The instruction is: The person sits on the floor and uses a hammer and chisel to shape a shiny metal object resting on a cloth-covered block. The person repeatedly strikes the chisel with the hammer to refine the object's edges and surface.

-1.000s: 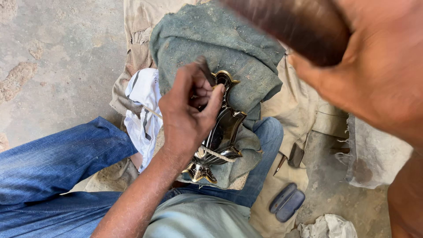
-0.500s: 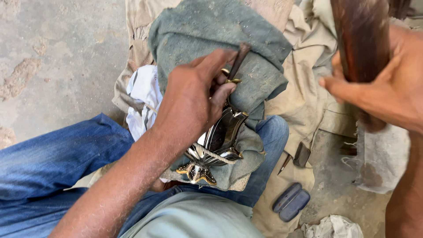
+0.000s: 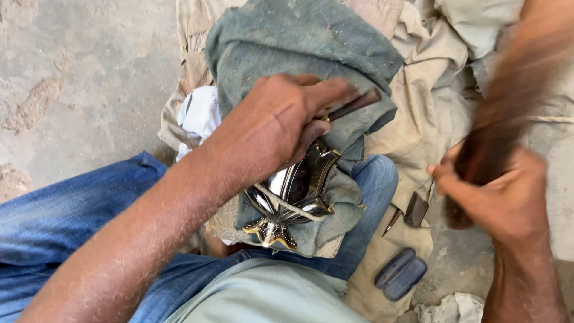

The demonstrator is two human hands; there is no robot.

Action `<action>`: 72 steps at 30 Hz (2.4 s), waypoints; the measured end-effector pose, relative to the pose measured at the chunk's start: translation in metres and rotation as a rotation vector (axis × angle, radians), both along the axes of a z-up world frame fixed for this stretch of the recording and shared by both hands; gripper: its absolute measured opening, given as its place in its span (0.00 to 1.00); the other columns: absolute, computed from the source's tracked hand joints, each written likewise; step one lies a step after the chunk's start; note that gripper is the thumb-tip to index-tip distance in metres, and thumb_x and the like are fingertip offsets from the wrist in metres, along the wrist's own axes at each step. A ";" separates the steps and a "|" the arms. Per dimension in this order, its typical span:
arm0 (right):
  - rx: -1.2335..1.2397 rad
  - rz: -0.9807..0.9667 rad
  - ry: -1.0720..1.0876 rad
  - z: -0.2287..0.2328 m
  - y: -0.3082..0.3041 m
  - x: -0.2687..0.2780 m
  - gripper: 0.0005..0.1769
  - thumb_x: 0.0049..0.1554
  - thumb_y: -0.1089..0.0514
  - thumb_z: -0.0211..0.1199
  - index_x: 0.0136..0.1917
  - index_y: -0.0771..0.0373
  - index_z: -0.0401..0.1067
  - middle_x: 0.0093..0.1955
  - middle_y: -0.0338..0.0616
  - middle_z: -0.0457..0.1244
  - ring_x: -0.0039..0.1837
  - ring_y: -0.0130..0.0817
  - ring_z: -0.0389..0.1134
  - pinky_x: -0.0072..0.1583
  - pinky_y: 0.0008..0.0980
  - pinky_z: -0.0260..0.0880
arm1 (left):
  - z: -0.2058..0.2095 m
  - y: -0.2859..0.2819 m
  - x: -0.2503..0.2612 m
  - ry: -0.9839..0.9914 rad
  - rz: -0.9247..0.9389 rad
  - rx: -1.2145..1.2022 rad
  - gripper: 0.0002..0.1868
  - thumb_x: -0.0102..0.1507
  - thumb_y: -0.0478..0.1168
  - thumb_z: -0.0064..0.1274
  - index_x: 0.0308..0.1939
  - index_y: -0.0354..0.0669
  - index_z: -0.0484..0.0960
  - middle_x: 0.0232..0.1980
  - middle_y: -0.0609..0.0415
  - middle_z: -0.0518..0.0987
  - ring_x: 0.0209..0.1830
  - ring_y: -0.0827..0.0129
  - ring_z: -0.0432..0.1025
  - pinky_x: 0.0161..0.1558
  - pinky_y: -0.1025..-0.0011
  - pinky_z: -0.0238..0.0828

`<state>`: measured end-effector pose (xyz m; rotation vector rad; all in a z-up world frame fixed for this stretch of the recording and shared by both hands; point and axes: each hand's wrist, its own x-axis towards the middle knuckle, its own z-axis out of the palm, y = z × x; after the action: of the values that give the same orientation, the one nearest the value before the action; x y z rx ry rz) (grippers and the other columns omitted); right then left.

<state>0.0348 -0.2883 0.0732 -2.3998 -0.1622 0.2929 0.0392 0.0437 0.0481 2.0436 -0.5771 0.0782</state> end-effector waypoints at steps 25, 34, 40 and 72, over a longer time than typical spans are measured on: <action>-0.080 -0.154 -0.307 -0.045 0.020 -0.090 0.15 0.50 0.69 0.76 0.48 0.72 0.74 0.39 0.49 0.67 0.40 0.32 0.69 0.46 0.33 0.71 | -0.009 0.015 0.019 -0.244 -0.311 -0.239 0.16 0.69 0.29 0.54 0.59 0.48 0.77 0.56 0.49 0.84 0.49 0.58 0.82 0.46 0.68 0.80; 0.646 -0.056 -0.206 0.020 0.021 -0.024 0.20 0.57 0.71 0.64 0.62 0.65 0.67 0.42 0.45 0.67 0.44 0.32 0.73 0.50 0.33 0.81 | -0.048 0.007 -0.020 0.321 0.291 -0.468 0.21 0.67 0.34 0.61 0.63 0.42 0.72 0.39 0.54 0.85 0.36 0.77 0.80 0.36 0.78 0.80; -0.061 0.293 -0.164 0.075 0.066 0.045 0.29 0.53 0.71 0.69 0.66 0.70 0.66 0.47 0.51 0.67 0.49 0.38 0.72 0.53 0.37 0.77 | -0.047 -0.002 -0.021 0.458 0.397 -0.572 0.23 0.64 0.33 0.60 0.62 0.42 0.73 0.35 0.55 0.84 0.32 0.78 0.78 0.33 0.77 0.79; -0.784 0.635 -0.258 0.106 0.139 0.097 0.22 0.57 0.61 0.64 0.65 0.64 0.76 0.43 0.55 0.71 0.37 0.43 0.73 0.42 0.42 0.75 | -0.042 -0.022 -0.041 0.298 0.597 -0.511 0.21 0.64 0.34 0.64 0.59 0.42 0.73 0.34 0.59 0.80 0.32 0.80 0.76 0.34 0.80 0.78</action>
<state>0.1322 -0.1495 0.1796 -3.0928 -1.1187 0.3789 -0.0019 0.0221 0.0059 1.6174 0.2362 0.2420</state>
